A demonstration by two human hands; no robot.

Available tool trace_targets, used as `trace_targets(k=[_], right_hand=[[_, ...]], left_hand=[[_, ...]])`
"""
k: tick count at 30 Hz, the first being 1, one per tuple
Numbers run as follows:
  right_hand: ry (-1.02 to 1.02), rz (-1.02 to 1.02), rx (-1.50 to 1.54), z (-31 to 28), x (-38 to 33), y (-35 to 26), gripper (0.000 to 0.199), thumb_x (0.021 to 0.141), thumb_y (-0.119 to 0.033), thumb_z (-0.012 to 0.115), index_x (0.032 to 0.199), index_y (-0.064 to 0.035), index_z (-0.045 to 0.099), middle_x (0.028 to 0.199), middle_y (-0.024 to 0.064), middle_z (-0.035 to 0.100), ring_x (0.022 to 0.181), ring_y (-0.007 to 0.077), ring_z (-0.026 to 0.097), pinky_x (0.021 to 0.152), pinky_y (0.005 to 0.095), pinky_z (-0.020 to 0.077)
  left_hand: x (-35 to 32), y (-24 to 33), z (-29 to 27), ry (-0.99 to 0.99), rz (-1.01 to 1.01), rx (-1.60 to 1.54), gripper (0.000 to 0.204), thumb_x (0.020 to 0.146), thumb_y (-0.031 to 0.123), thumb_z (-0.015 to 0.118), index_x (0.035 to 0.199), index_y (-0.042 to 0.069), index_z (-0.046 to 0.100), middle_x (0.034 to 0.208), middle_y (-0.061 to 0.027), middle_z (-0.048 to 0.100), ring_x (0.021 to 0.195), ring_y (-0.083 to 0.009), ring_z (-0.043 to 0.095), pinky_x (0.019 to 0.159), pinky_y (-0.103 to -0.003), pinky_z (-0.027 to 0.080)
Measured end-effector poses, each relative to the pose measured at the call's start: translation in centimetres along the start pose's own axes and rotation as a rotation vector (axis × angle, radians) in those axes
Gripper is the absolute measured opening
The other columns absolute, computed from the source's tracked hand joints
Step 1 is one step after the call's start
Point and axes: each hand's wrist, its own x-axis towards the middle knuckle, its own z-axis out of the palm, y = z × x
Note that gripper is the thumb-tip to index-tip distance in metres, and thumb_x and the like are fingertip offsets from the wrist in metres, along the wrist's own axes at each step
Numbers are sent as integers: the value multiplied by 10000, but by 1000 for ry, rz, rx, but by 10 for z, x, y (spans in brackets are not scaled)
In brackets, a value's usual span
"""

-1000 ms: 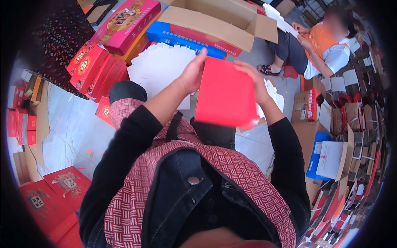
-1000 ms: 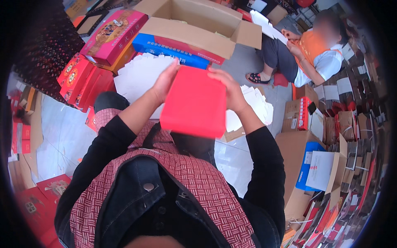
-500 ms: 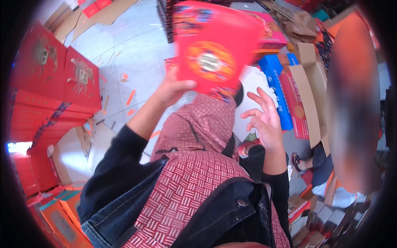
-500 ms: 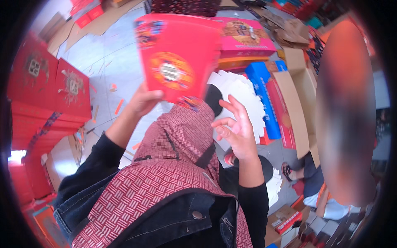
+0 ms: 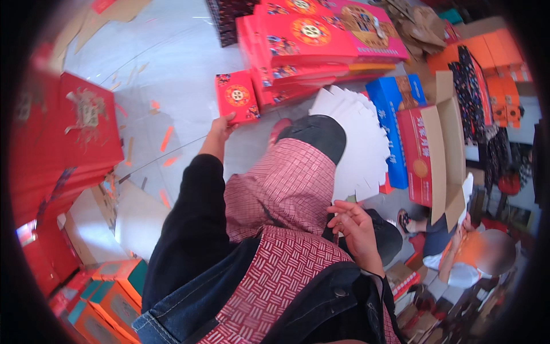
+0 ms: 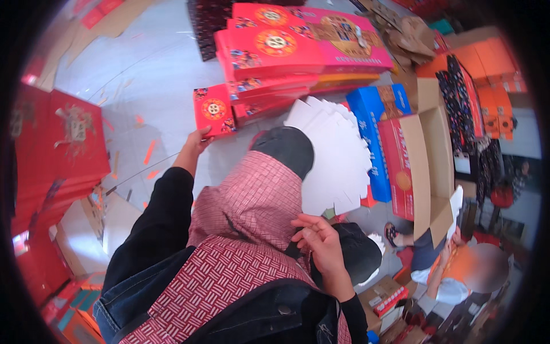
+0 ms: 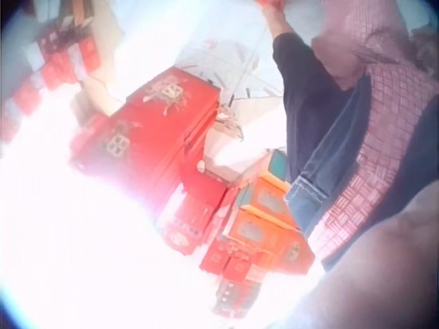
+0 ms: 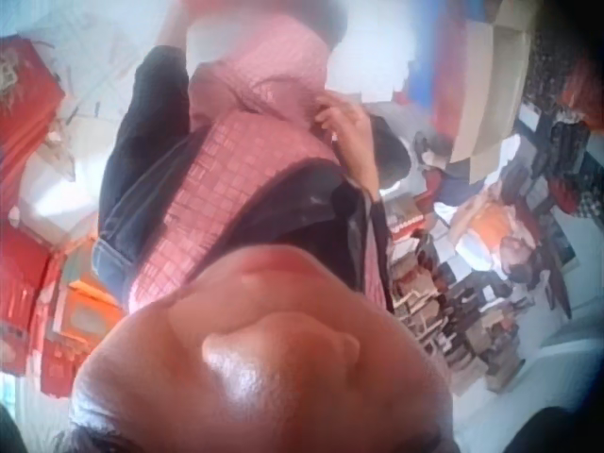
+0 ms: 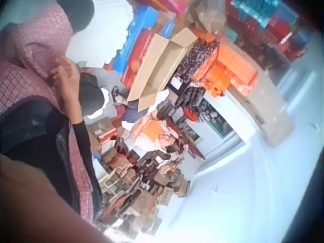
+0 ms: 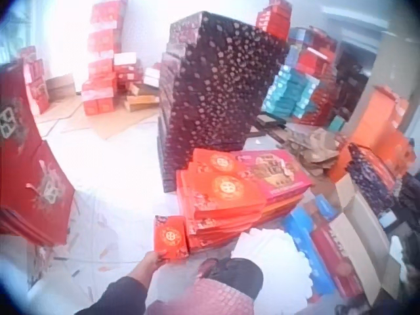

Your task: The person sits on the floor and repeatedly folds red paper envelopes around white paper inserts. They pick up a red envelope, insert a white sheet, fold the flaps, and place the finished unit aside. The process is repeated continuously.

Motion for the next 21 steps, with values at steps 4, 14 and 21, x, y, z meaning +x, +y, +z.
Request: trace_targets(k=[4,14,21], right_hand=[[8,23,-96,2,-7,-15,324,886,-42,523,1206,5,501,1114,108,592,853,122,592,736,224,472],[-197,-639,-151,15,-24,-89,153,799,-43,633,827,1,489,722,95,522,619,164,525,564,297,445],[398,-567,-1427,-93,98,92,215,732,-237,681,799,-44,616,849,86,553,805,241,557,637,350,457]], left_hand=[[69,-11,-13,-105,-55,-94,247,792,108,665,1000,8,576,971,-105,596,916,-239,582,686,-336,557],[59,-16,-30,-85,-206,-14,340,839,268,650,1097,60,573,1089,-108,593,999,-241,569,758,-371,506],[-2,8,-76,-195,-25,328,334,851,230,622,1104,22,554,1073,-126,596,943,-232,593,733,-356,514]])
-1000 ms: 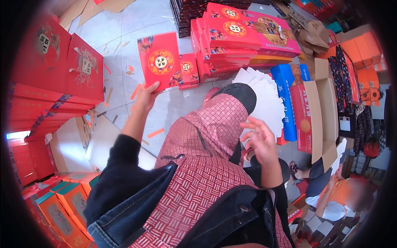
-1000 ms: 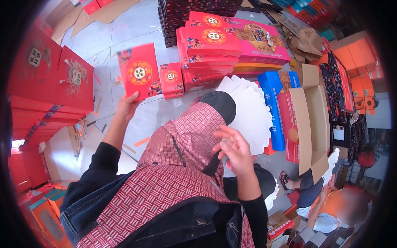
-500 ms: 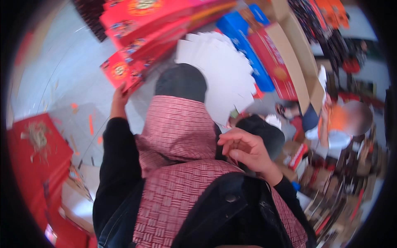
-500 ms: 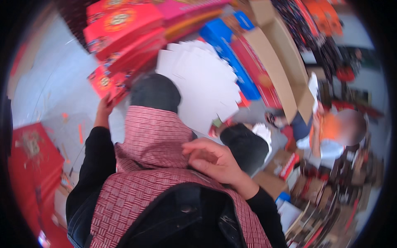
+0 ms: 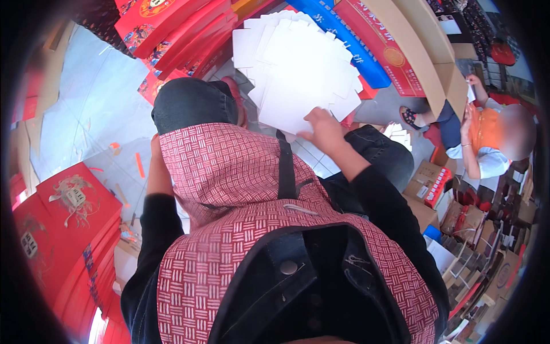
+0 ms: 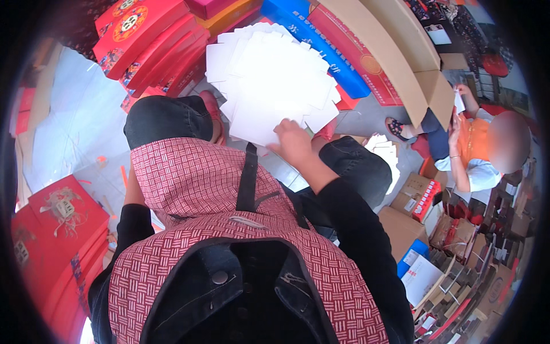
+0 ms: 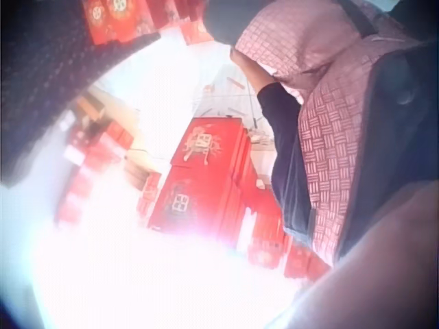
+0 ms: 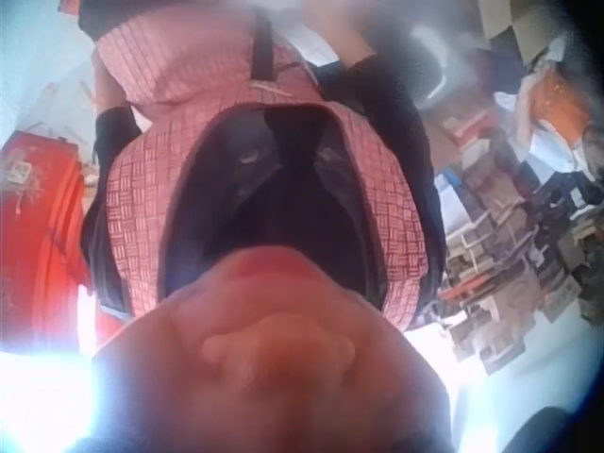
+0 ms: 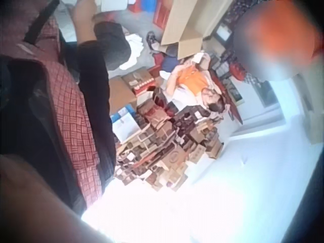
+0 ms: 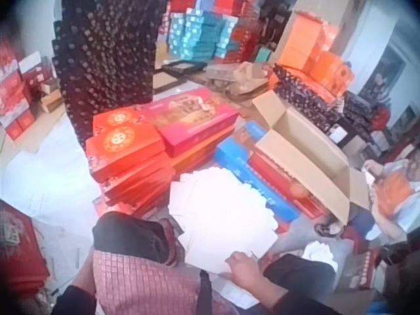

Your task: The person sits on the floor and repeatedly folds red paper envelopes around white paper inserts. They pick up a red envelope, insert a white sheet, fold the flaps, and place the finished unit aside. The process is repeated continuously.

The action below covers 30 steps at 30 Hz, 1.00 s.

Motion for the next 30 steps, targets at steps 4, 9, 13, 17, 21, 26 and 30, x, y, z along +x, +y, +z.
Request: trace_targets(k=[4,9,13,17,21,26,30], right_hand=[[-341,13,-233,62,-10,1,175,767,-165,576,856,-21,619,943,103,553,891,260,542,722,380,458],[-192,56,14,52,-4,4,105,755,-140,583,753,-49,635,831,98,580,833,265,577,698,371,467],[-167,270,408,38,2,23,136,693,-163,688,634,-54,633,708,81,615,700,226,604,629,340,471],[-347,460,802,47,9,50,209,637,-198,777,619,-47,633,637,39,624,588,149,564,581,297,454],[-411,446,748,57,9,68,252,615,-241,803,633,-52,638,621,31,619,572,130,550,573,279,444],[-356,290,597,53,7,49,265,617,-239,799,654,-52,615,631,59,585,593,163,538,571,292,428],[-336,221,495,58,11,40,292,575,-262,805,637,-66,598,653,79,581,618,215,558,572,315,441]], left_hand=[[-63,20,-12,-23,140,168,331,858,208,606,1109,0,544,1064,-137,598,910,-227,606,718,-348,518],[-105,52,1,231,274,63,287,848,100,583,1084,-50,519,1015,-154,602,849,-264,627,688,-333,528],[-148,100,66,357,560,54,287,838,50,580,1097,-48,505,1015,-146,600,884,-261,619,726,-333,529],[-194,127,150,144,859,131,267,827,19,593,1076,-54,527,1037,-148,589,897,-228,615,756,-324,527],[-217,126,218,-83,843,242,275,837,30,595,1089,-54,526,1061,-141,576,959,-220,588,804,-328,508],[-219,93,255,-26,1169,821,259,821,117,645,1058,32,588,1003,-84,610,914,-181,576,831,-301,449],[-226,75,275,102,1571,1484,266,766,187,653,996,58,623,1073,-90,596,1069,-281,508,914,-394,367]])
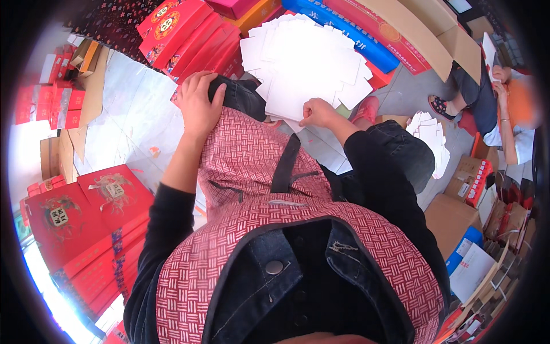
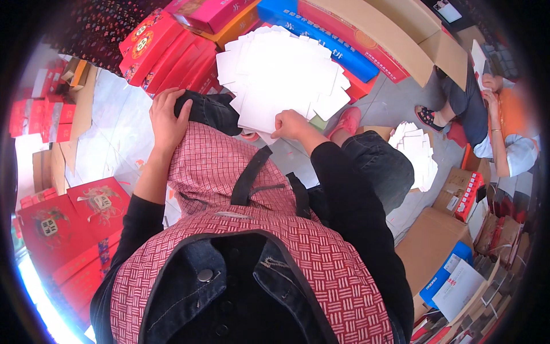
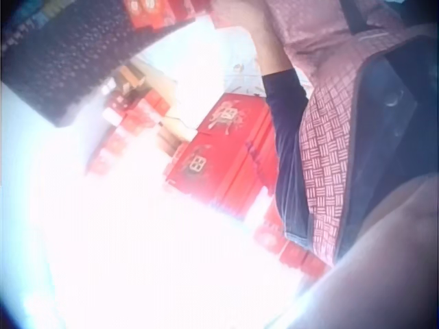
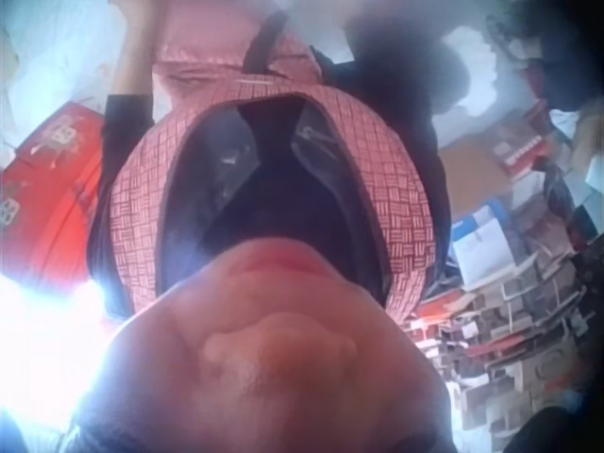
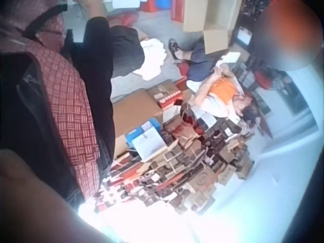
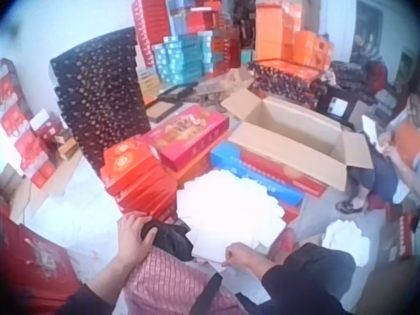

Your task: The person sits on the floor and repeatedly folds red paper envelopes around white paper inserts. They pick up a red envelope, insert a white sheet, fold the flaps, and place the finished unit aside. The process is repeated continuously.

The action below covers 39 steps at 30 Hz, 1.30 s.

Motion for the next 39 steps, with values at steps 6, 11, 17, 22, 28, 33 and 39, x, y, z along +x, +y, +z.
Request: trace_targets(k=[6,11,17,22,28,33,39], right_hand=[[-33,5,-82,2,12,10,306,556,-303,799,686,-91,620,718,80,618,711,246,602,640,341,477],[-56,-62,-148,-2,13,9,299,567,-290,793,703,-84,623,770,84,613,751,248,598,663,340,473],[-75,-168,-18,-3,18,22,182,688,-230,698,745,-73,625,768,104,616,762,272,597,678,353,474],[223,-242,68,-25,0,-1,96,795,-138,576,779,-44,586,795,155,617,762,315,601,662,387,468],[562,-288,-29,-149,-78,-70,78,837,-144,564,851,-71,539,723,147,594,693,338,591,601,398,457],[1027,-661,-430,-197,-145,-117,128,812,-115,598,931,-71,584,857,110,614,767,318,578,658,369,465],[1128,-94,147,-127,-280,-84,245,797,-48,648,1030,-38,575,949,77,601,867,164,600,670,258,483]], left_hand=[[-5,-13,6,7,-12,10,208,729,170,659,908,66,637,1049,-49,605,1068,-248,510,937,-392,338],[-8,-16,3,10,-46,23,195,722,151,651,896,64,637,1038,-47,609,1054,-247,514,938,-386,340],[-7,-18,3,12,-51,4,190,715,145,650,885,62,639,1032,-49,609,1042,-249,516,937,-388,341],[-7,-20,1,-8,-23,34,221,705,134,656,913,61,634,1056,-62,599,1052,-257,511,939,-395,344],[44,53,17,-103,87,-413,362,751,131,685,1095,84,585,1082,-89,596,913,-211,588,709,-313,473],[107,115,32,-667,-141,-1265,288,809,227,682,977,0,626,801,-77,664,666,-141,644,544,-250,489],[103,145,-11,-550,-126,-1350,288,849,182,623,1016,-52,603,936,-135,660,845,-264,665,718,-323,534]])
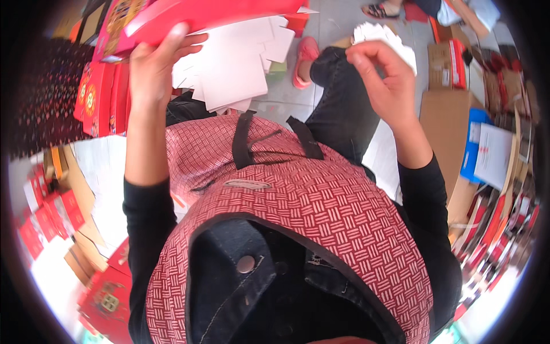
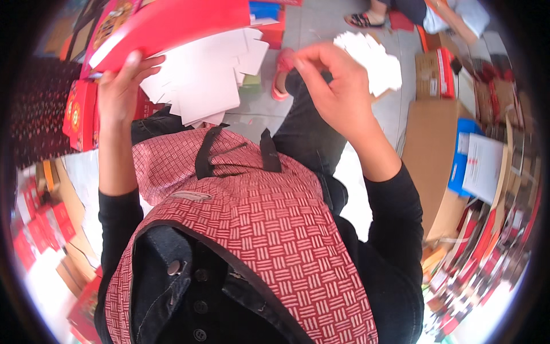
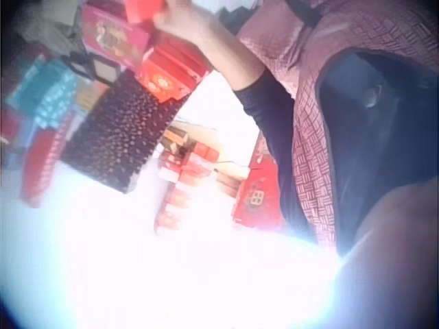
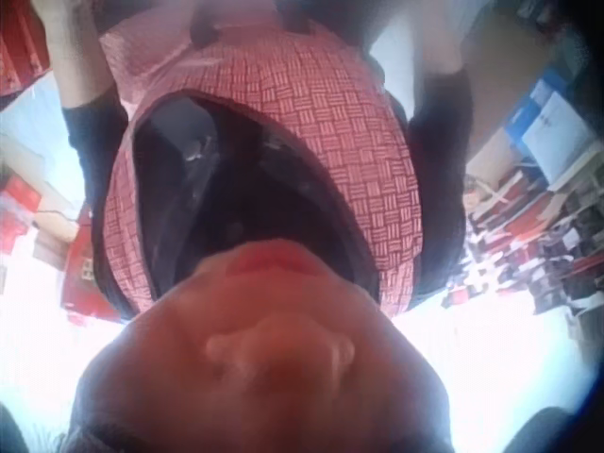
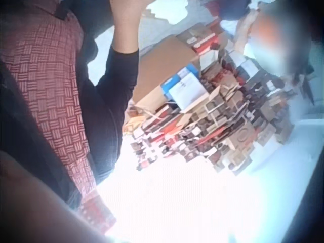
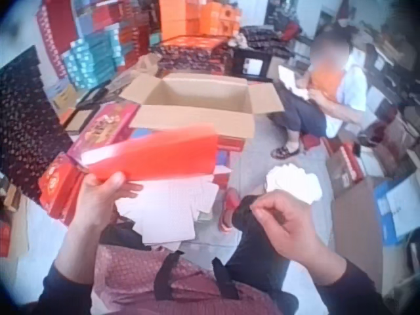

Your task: The person sits on the floor and repeatedly folds red paper envelopes around white paper inserts. They pick up a red envelope, insert a white sheet, fold the flaps, and place the finished unit aside. The process is repeated continuously.

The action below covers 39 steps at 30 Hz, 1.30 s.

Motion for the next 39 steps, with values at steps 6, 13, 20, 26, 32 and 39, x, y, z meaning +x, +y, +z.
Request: trace_targets(k=[6,13,20,26,32,39], right_hand=[[366,447,454,-14,-73,-1,708,749,-15,703,1334,-17,304,1234,114,472,907,161,579,718,260,510],[71,312,239,-63,-99,-32,430,726,-57,731,1118,14,571,1166,103,568,830,138,599,713,236,491],[220,774,743,-12,-146,-26,219,876,-150,598,1009,21,631,1009,78,626,839,112,577,792,253,465],[263,962,797,-3,-149,-25,190,906,-114,531,952,32,643,905,69,648,791,114,587,790,260,476],[273,1046,1014,-25,-133,-43,173,889,-88,530,910,34,650,911,113,657,764,180,623,692,282,530],[187,479,-126,-119,-36,51,354,877,-275,588,1110,-9,577,1020,29,608,894,82,552,740,222,452]], left_hand=[[-42,-6,43,-415,142,-329,241,905,132,526,1116,23,563,1094,-158,608,1012,-351,591,897,-533,457],[-85,-18,110,-476,-322,-15,246,894,155,558,1075,-5,608,949,-90,662,895,-169,617,845,-299,476],[-106,-37,97,-507,-651,-542,310,940,177,473,1129,-53,560,1122,-134,590,1009,-197,573,907,-324,454],[-108,-51,98,-364,-807,-465,179,884,95,556,976,-49,612,1070,-138,611,957,-192,591,834,-317,490],[-96,-28,98,-610,24,153,243,715,-66,654,949,-1,646,987,-98,653,910,-181,616,816,-266,478],[-93,-1,91,-569,-373,-87,126,777,-31,648,896,-5,677,970,-99,663,839,-140,622,756,-253,502]])
